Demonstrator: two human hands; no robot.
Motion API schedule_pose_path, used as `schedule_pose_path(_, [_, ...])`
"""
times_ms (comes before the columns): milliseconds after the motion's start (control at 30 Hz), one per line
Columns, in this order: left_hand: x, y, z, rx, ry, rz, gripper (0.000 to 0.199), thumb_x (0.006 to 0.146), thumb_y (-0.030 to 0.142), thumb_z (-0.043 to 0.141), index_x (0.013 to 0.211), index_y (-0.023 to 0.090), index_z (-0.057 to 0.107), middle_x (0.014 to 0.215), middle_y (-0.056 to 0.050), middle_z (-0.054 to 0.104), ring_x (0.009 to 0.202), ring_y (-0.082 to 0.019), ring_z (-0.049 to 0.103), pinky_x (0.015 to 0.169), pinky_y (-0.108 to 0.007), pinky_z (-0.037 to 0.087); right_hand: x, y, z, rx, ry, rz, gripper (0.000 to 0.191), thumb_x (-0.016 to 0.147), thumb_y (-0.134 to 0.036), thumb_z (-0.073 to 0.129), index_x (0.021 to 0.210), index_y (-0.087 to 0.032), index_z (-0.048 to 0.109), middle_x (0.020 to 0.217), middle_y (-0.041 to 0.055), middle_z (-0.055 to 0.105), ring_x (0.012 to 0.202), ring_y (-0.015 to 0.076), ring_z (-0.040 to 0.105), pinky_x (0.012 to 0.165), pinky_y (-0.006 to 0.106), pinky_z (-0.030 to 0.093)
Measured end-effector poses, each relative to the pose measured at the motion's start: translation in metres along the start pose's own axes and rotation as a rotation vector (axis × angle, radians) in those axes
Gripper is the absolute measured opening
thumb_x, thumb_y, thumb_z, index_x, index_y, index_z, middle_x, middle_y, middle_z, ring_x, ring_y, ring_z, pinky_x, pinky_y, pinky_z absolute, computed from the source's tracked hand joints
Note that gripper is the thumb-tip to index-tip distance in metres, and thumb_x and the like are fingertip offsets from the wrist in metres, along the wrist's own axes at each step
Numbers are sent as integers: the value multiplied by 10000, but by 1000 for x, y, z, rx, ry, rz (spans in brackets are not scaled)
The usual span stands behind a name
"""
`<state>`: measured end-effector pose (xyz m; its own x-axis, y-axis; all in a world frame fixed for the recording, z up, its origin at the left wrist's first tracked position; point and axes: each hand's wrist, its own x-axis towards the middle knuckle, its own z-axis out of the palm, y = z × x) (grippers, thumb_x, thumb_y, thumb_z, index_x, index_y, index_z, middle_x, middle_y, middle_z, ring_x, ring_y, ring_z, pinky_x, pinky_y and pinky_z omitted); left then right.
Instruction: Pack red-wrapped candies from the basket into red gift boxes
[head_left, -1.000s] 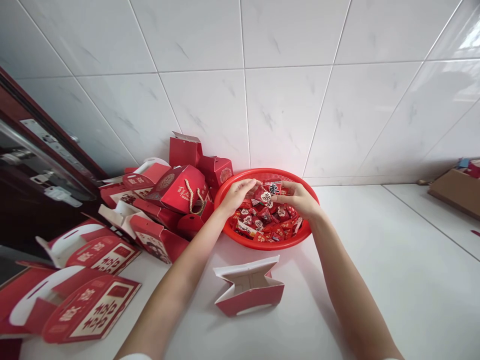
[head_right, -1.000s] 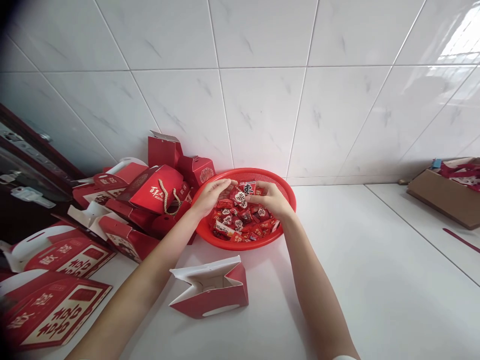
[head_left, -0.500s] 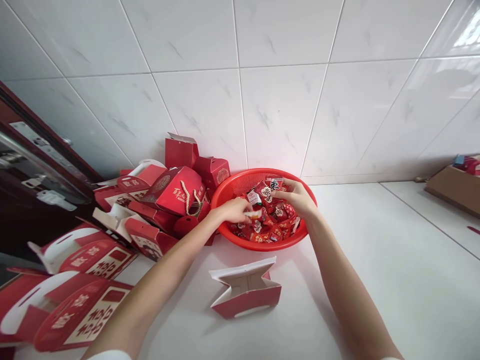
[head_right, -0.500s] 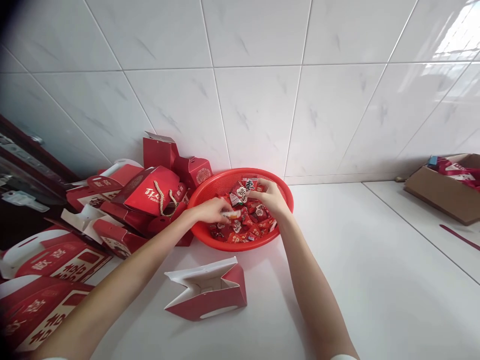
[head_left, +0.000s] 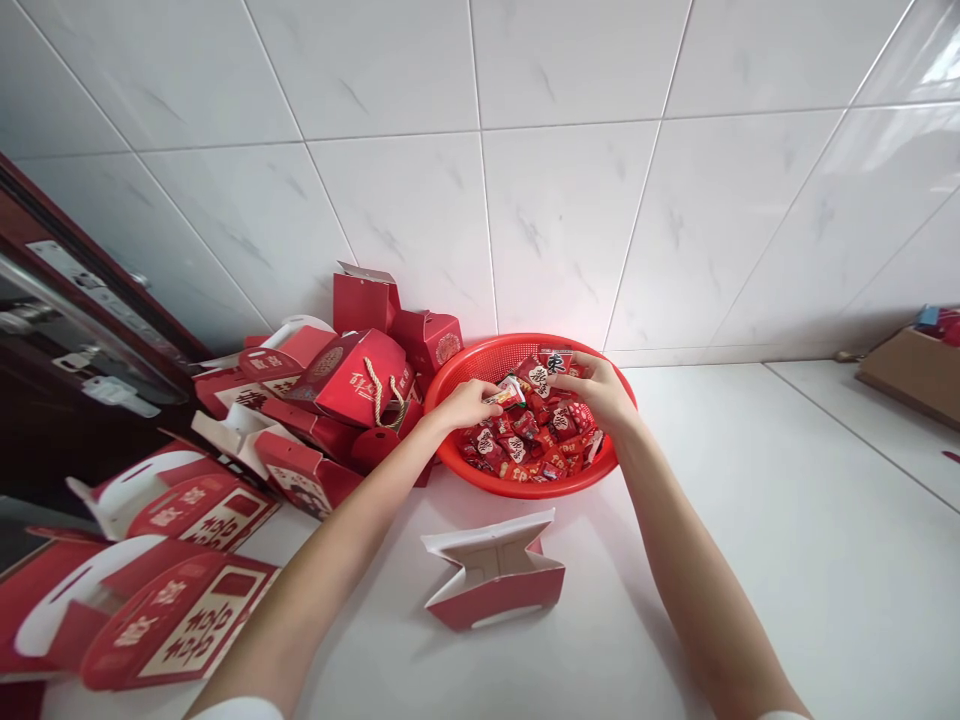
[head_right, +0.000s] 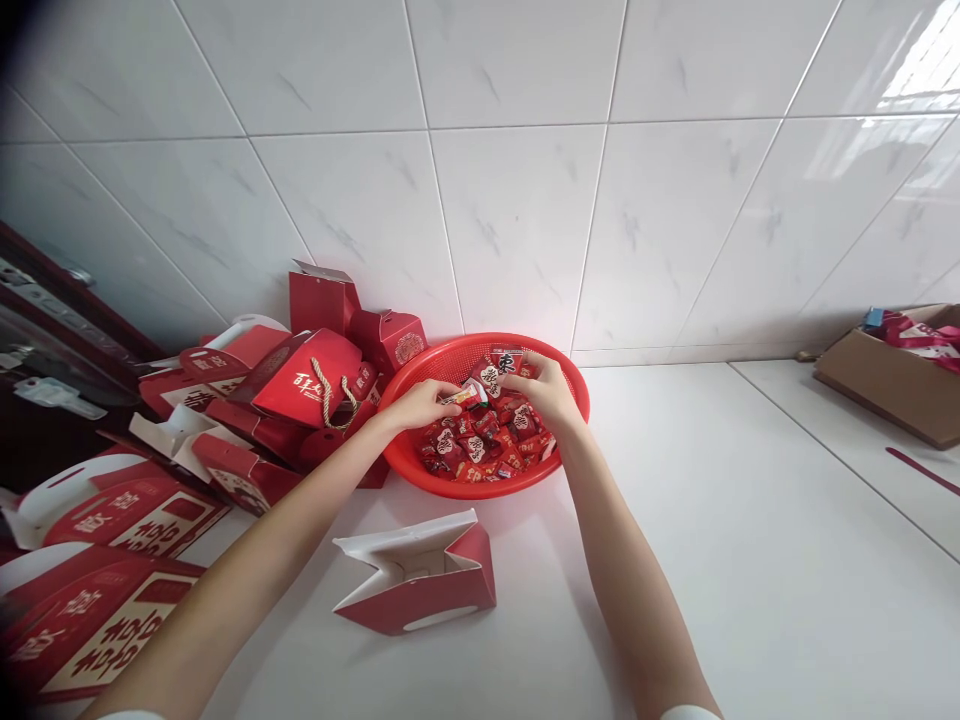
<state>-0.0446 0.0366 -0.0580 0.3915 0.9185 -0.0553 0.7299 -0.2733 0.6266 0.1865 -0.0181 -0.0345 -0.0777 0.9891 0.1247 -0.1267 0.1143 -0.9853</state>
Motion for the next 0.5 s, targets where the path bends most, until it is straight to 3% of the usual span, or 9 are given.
schedule_pose_path(133, [0, 2, 0, -27, -20, 17, 351, 651, 273, 782, 992, 193, 803, 988, -16, 809, 963, -270, 712, 869, -315, 510, -1, -1, 1, 1, 17, 9, 370, 633, -323, 858, 970, -203, 764, 848, 28, 761, 778, 216, 712, 745, 371, 615])
schedule_pose_path(333, [-3, 5, -1, 1, -18, 14, 278, 779, 402, 675, 882, 176, 801, 747, 17, 732, 781, -223, 661, 725, -296, 466, -2, -2, 1, 2, 22, 18, 348, 632, -314, 847, 952, -206, 762, 870, 33, 772, 810, 226, 721, 782, 382, 615])
schedule_pose_path(500, [-4, 2, 1, 54, -8, -23, 193, 715, 337, 743, 826, 192, 806, 710, 9, 726, 742, -216, 661, 683, -282, 463, 1, 1, -1, -1, 19, 4, 350, 632, -325, 859, 945, -205, 760, 861, 30, 760, 778, 212, 704, 755, 372, 607])
